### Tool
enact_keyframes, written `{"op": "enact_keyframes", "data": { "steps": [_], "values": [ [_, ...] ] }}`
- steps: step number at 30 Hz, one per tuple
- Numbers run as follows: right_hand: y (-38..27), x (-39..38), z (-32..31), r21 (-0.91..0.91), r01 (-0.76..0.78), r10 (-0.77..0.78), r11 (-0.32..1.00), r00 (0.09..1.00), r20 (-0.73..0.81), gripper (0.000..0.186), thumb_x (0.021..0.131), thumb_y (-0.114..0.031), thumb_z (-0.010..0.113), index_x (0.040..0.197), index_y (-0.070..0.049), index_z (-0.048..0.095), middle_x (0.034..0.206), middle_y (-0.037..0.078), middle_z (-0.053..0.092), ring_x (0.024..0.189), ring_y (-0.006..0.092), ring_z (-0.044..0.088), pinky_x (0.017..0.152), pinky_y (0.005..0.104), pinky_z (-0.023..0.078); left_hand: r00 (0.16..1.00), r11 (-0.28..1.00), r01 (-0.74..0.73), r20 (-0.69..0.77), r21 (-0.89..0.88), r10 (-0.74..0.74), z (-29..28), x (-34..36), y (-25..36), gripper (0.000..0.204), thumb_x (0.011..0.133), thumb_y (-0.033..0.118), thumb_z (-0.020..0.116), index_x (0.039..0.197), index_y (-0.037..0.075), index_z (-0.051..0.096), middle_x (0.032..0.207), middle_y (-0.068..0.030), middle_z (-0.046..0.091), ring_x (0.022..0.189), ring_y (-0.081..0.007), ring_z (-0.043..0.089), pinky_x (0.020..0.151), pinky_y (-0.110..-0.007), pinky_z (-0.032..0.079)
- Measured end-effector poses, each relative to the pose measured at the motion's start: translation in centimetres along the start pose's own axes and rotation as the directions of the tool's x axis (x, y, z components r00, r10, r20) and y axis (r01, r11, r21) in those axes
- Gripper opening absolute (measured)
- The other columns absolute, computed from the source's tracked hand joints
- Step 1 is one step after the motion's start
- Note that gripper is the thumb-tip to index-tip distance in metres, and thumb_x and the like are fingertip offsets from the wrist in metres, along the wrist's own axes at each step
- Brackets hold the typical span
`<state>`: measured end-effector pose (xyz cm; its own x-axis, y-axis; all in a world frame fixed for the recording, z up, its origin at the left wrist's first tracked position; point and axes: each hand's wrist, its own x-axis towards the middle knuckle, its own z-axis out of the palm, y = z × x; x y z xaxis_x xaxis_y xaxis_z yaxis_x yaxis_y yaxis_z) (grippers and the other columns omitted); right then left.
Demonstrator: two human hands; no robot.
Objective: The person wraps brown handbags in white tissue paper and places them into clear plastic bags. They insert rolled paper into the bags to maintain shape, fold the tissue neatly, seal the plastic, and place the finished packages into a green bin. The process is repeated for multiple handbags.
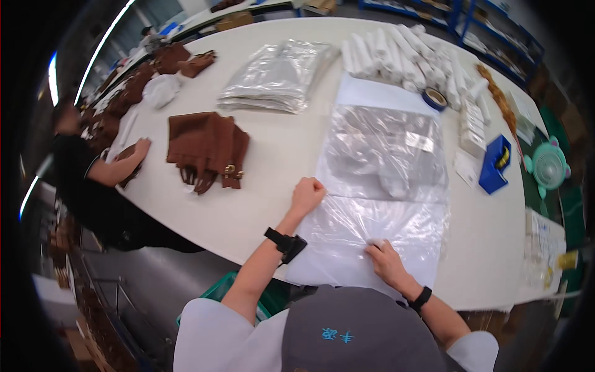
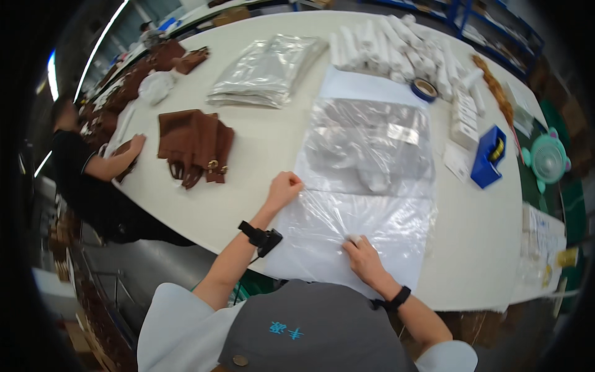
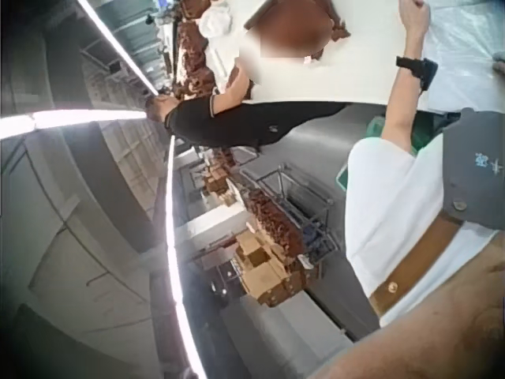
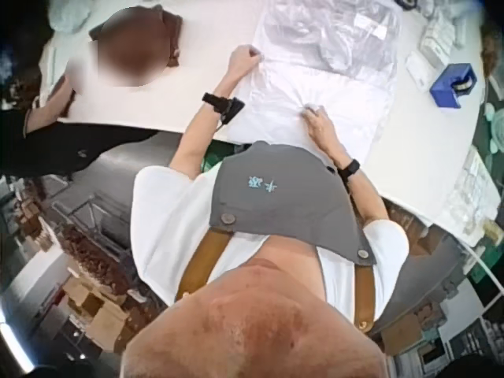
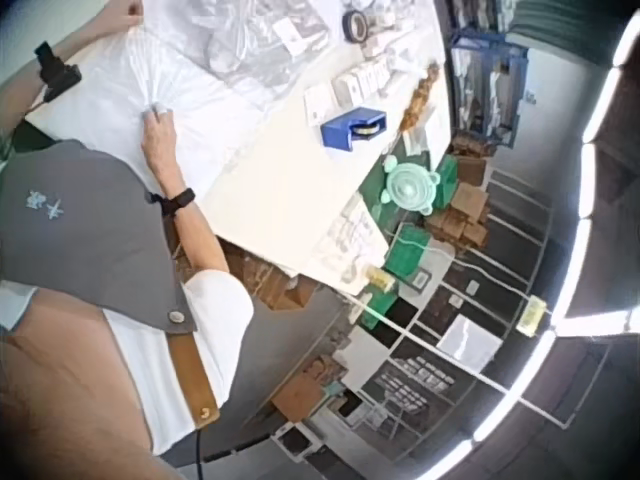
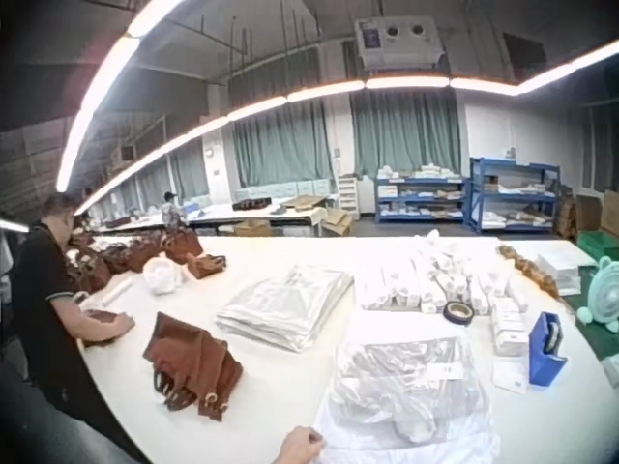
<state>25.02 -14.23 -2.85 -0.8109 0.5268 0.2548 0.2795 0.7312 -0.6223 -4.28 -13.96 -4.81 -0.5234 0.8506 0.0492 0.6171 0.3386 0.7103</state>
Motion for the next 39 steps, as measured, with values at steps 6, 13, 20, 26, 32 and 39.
{"op": "enact_keyframes", "data": {
  "steps": [6, 13, 20, 26, 32, 39],
  "values": [
    [-0.8, -0.4, 0.8, -0.063, -0.014, 0.006, 0.998, 0.992, -0.125, 0.020, 0.068, 0.008, 0.052, 0.083, -0.003, 0.057, 0.084, 0.010, 0.057, 0.080, 0.0283, 0.053, 0.067, 0.0370, 0.045, 0.889, 0.901, 0.369, 0.370, -0.228, -0.270, -1.6, -1.3, 3.7, 0.024, 0.072, 0.021, 0.064, 0.064, -0.001, 0.059, 0.060, -0.0115, 0.062, 0.050, -0.0172, 0.060, 0.044, -0.029, 0.047],
    [-2.3, -1.7, -5.0, 0.227, -0.243, 0.277, 0.943, 0.952, -0.130, 0.013, 0.069, 0.009, 0.050, 0.071, -0.004, 0.052, 0.066, 0.009, 0.052, 0.064, 0.0232, 0.053, 0.058, 0.0305, 0.042, 0.890, 0.895, 0.343, 0.403, -0.284, -0.213, 0.4, -1.8, 3.5, 0.019, 0.072, 0.016, 0.060, 0.066, -0.002, 0.061, 0.057, -0.0107, 0.061, 0.045, -0.0157, 0.059, 0.040, -0.028, 0.049],
    [-3.7, -22.4, -26.3, 0.714, 0.456, 0.489, 0.531, 0.523, -0.698, 0.022, 0.080, 0.004, 0.058, 0.075, -0.009, 0.041, 0.071, -0.001, 0.036, 0.068, 0.0142, 0.045, 0.071, 0.0270, 0.042, 0.758, 0.595, 0.578, 0.638, -0.559, -0.137, -1.6, -4.3, 2.2, 0.006, 0.074, 0.003, 0.060, 0.073, 0.001, 0.055, 0.065, -0.0057, 0.056, 0.055, -0.0125, 0.055, 0.047, -0.024, 0.043],
    [7.8, -46.9, -13.0, 0.645, -0.761, 0.998, 0.063, 0.037, -0.055, 0.012, 0.081, -0.018, 0.058, 0.084, -0.006, 0.060, 0.088, 0.007, 0.062, 0.086, 0.0203, 0.061, 0.073, 0.0360, 0.051, 0.654, 0.702, 0.569, 0.753, -0.429, -0.070, -4.2, -6.5, 3.3, 0.032, 0.072, -0.007, 0.053, 0.103, -0.002, 0.054, 0.087, -0.0088, 0.059, 0.072, -0.0137, 0.056, 0.067, -0.027, 0.046],
    [8.1, -20.2, -15.3, 0.125, -0.814, 0.724, 0.567, 0.421, -0.547, 0.016, 0.087, -0.011, 0.051, 0.092, 0.001, 0.060, 0.069, 0.015, 0.060, 0.064, 0.0255, 0.059, 0.059, 0.0342, 0.044, 0.912, 0.975, -0.176, 0.350, -0.134, 0.213, -5.4, -3.9, -0.3, 0.054, 0.076, -0.001, 0.055, 0.127, 0.008, 0.044, 0.120, -0.0128, 0.050, 0.111, -0.0220, 0.047, 0.092, -0.032, 0.040],
    [15.7, -6.9, -14.5, -0.726, -0.050, 0.067, 0.686, 0.998, -0.006, 0.051, 0.085, -0.013, 0.052, 0.133, -0.019, 0.038, 0.119, 0.011, 0.054, 0.123, 0.0299, 0.038, 0.108, 0.0441, 0.022, 0.453, 0.357, -0.891, 0.578, 0.279, 0.679, -3.9, -2.3, 2.4, 0.056, 0.078, 0.006, 0.057, 0.130, 0.018, 0.043, 0.142, -0.0108, 0.027, 0.132, -0.0281, 0.024, 0.108, -0.044, 0.021]
  ]
}}
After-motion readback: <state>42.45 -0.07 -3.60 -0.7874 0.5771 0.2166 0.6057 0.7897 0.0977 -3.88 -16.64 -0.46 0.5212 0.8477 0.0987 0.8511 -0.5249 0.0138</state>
